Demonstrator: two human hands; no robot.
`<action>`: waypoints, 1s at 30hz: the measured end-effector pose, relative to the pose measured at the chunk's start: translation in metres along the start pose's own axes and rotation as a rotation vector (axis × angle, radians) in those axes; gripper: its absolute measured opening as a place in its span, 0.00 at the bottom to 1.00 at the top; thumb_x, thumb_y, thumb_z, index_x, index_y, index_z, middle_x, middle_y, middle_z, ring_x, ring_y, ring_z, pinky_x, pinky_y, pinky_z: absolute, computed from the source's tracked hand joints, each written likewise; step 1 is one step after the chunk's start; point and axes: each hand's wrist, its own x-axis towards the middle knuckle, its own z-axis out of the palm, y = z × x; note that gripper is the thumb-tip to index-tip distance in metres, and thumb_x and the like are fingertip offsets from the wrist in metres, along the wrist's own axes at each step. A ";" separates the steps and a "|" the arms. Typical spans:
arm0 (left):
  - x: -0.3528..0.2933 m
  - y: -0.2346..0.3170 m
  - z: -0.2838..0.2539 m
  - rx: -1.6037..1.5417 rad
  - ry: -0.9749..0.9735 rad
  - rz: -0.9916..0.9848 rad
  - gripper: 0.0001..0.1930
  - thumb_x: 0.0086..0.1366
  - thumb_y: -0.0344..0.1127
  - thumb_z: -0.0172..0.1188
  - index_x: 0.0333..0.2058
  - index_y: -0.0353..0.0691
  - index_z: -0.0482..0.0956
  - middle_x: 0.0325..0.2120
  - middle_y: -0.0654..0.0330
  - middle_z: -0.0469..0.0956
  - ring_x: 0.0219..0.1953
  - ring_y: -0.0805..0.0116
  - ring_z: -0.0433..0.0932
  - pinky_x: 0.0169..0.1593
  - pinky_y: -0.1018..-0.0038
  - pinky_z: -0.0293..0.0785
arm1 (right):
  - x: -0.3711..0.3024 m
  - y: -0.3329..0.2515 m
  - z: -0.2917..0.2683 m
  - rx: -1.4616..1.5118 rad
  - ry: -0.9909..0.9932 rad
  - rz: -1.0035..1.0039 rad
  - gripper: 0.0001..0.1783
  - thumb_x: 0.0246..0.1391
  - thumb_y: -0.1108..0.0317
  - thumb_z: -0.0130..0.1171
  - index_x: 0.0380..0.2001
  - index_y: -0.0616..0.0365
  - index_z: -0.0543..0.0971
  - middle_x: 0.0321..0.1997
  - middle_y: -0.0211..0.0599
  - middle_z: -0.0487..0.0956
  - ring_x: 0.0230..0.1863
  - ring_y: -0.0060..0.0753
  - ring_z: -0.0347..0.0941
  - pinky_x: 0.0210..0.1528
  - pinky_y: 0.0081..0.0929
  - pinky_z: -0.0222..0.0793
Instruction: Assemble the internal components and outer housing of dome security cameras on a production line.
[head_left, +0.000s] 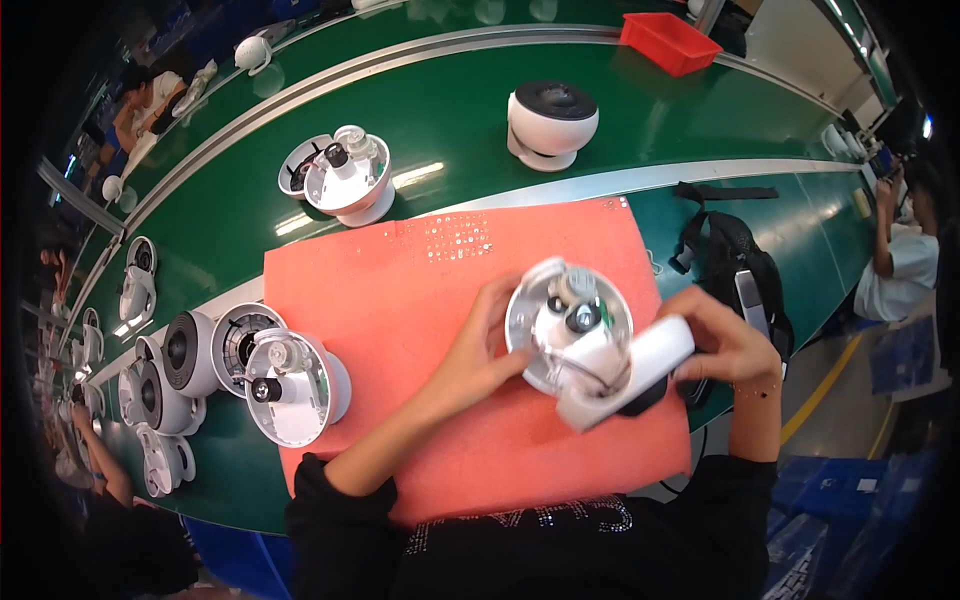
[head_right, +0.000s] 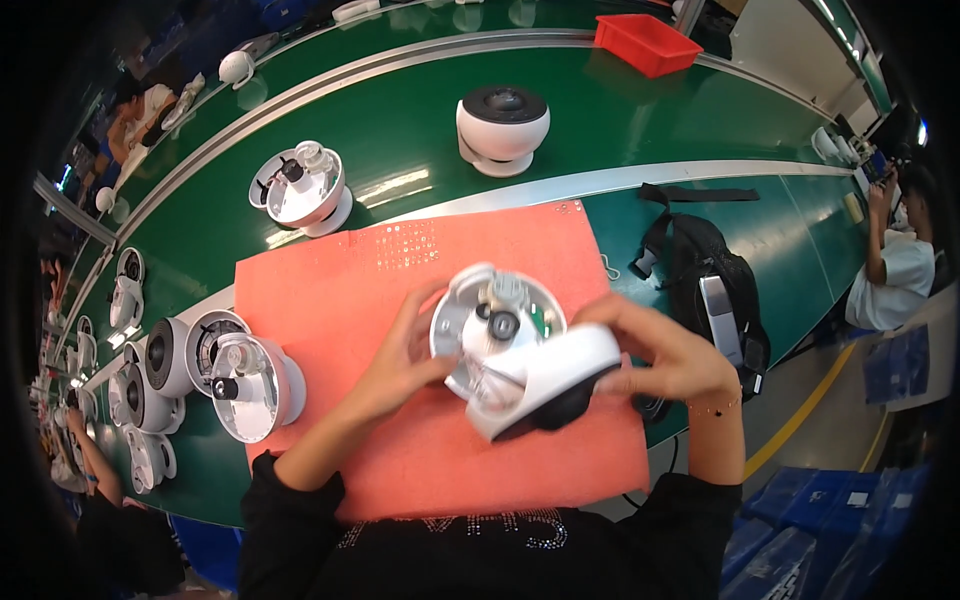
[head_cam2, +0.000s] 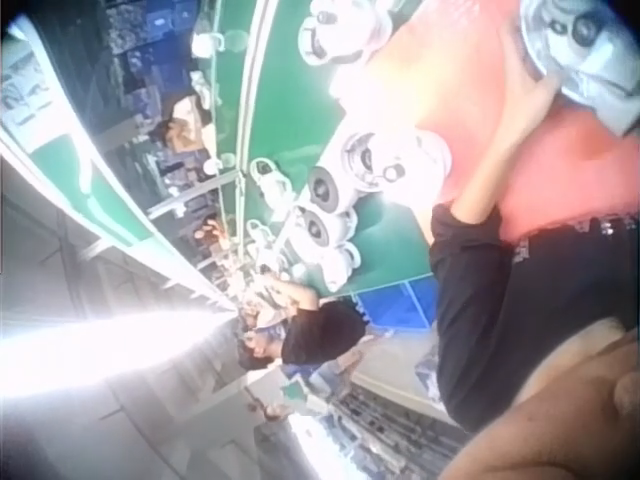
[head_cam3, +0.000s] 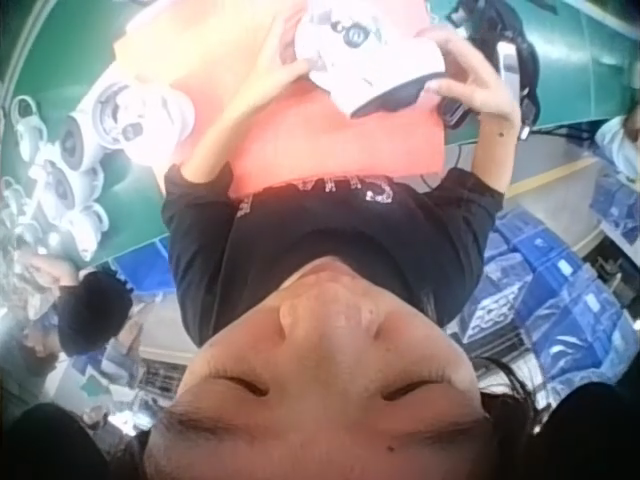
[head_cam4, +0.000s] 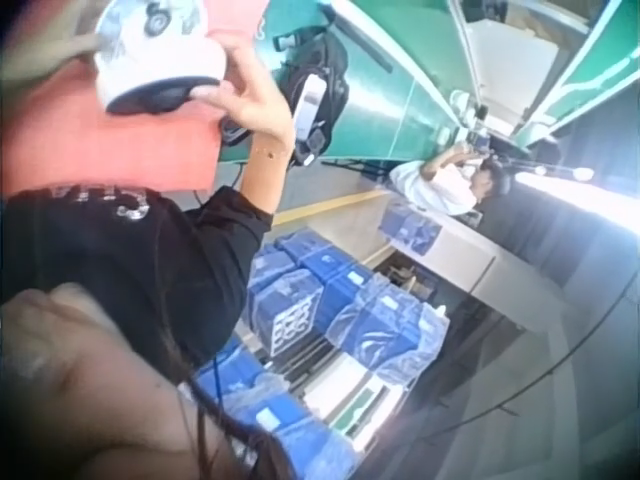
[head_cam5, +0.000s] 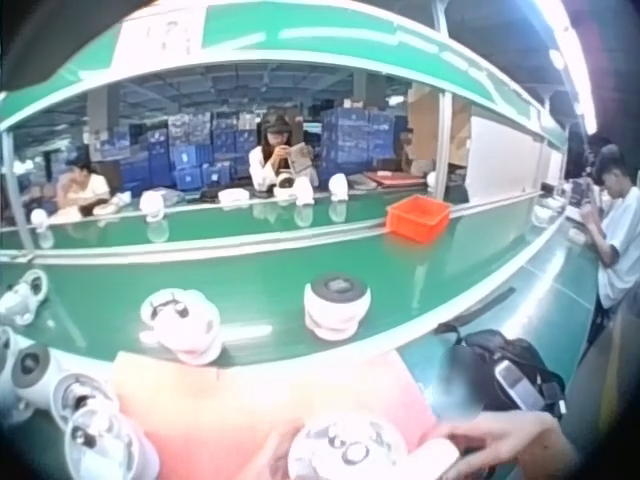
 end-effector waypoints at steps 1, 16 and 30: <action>-0.014 0.003 0.000 0.019 -0.024 -0.033 0.36 0.51 0.19 0.54 0.58 0.37 0.47 0.56 0.51 0.55 0.62 0.61 0.51 0.63 0.66 0.49 | 0.001 -0.004 0.002 -0.147 -0.122 -0.059 0.27 0.40 0.74 0.65 0.46 0.64 0.69 0.45 0.39 0.72 0.47 0.32 0.68 0.51 0.27 0.61; -0.077 0.019 0.008 1.307 0.014 0.486 0.12 0.46 0.29 0.61 0.33 0.38 0.78 0.53 0.42 0.63 0.54 0.37 0.63 0.35 0.66 0.77 | 0.010 -0.004 0.059 0.289 0.153 0.114 0.28 0.50 0.77 0.54 0.55 0.62 0.59 0.48 0.39 0.71 0.49 0.25 0.68 0.48 0.21 0.66; -0.057 0.047 0.009 0.951 0.061 0.302 0.29 0.45 0.46 0.69 0.42 0.31 0.75 0.19 0.53 0.77 0.17 0.61 0.77 0.24 0.73 0.74 | 0.012 0.006 0.075 0.232 0.238 0.155 0.25 0.52 0.74 0.55 0.51 0.61 0.58 0.45 0.36 0.72 0.45 0.21 0.69 0.42 0.17 0.67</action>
